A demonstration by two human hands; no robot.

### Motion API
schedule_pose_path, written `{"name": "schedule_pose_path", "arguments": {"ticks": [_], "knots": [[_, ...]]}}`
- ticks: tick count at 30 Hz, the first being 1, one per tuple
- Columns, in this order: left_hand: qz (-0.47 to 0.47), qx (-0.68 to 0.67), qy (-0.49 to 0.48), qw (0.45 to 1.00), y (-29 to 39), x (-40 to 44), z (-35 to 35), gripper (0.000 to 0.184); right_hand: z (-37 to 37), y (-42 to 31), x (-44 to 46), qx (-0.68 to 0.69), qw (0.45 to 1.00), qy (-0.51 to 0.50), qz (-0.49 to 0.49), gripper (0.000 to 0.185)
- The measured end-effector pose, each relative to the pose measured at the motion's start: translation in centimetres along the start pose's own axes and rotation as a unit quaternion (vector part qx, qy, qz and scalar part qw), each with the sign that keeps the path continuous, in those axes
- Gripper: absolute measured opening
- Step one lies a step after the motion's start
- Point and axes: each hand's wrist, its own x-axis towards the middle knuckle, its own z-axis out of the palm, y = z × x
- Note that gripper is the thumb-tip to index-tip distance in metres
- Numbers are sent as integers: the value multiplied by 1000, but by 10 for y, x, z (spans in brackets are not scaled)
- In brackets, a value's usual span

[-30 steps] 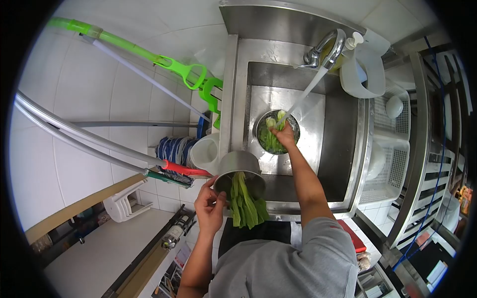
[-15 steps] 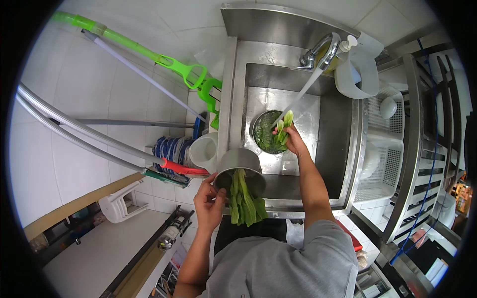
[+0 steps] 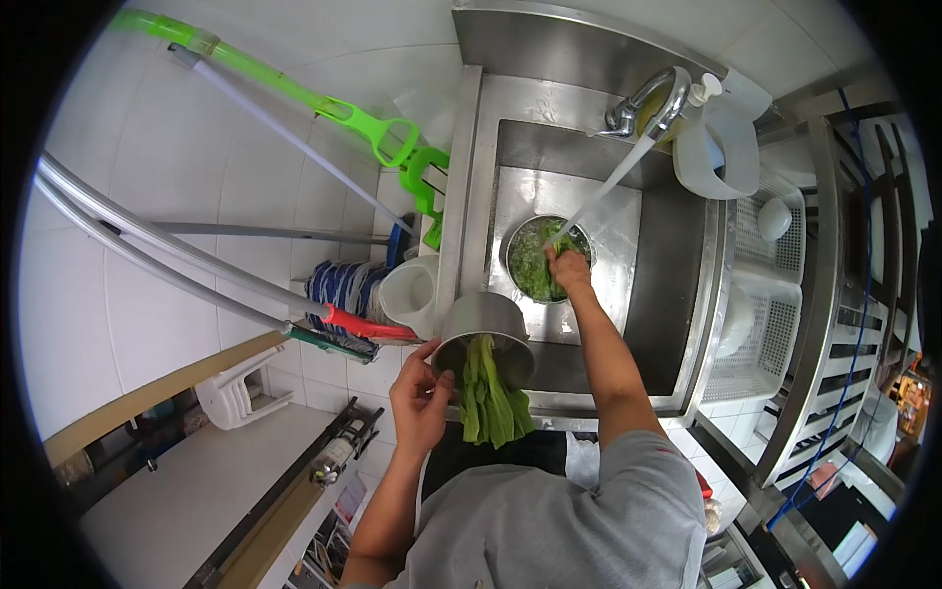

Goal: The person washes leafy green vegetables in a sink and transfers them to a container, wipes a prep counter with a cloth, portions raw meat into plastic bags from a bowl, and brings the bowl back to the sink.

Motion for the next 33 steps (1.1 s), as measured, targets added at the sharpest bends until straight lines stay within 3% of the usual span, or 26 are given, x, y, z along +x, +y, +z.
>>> {"name": "schedule_pose_path", "arguments": {"ticks": [2,4,10,12,13,14,16,17,23,26,32,33], "knots": [[-41,-15,5,999,6,-1,-1,23,-8,-21,-21,-13,995,94,14,75],[-32,-3,-8,999,3,-1,-6,19,-4,-28,-17,-21,996,82,-12,78],[-21,-5,-8,1000,-4,-3,-6,17,111,8,110,8,995,-101,-20,67],[-18,0,-9,1000,-5,-6,-6,19,124,11,121,-63,994,-6,-86,71],[-8,5,-9,1000,-7,-7,-6,19,119,7,112,65,998,13,-22,74],[5,6,-9,1000,-7,-7,-6,20,109,7,102,66,998,13,-20,74],[-3,-2,-11,1000,0,-11,-6,20,43,-9,52,263,963,-60,2,80],[-12,-10,-10,1000,3,-11,-6,19,43,-5,45,230,970,10,-71,82],[-30,-72,-5,997,8,-5,1,19,-29,6,-26,358,912,28,-200,57],[-44,-80,1,996,14,2,10,22,-38,5,-30,443,870,73,-206,58],[-57,-108,-1,993,23,15,29,19,-98,-32,-51,451,865,62,-211,63],[-55,-111,4,992,23,17,32,19,-104,-40,-48,382,893,55,-230,64]]}}
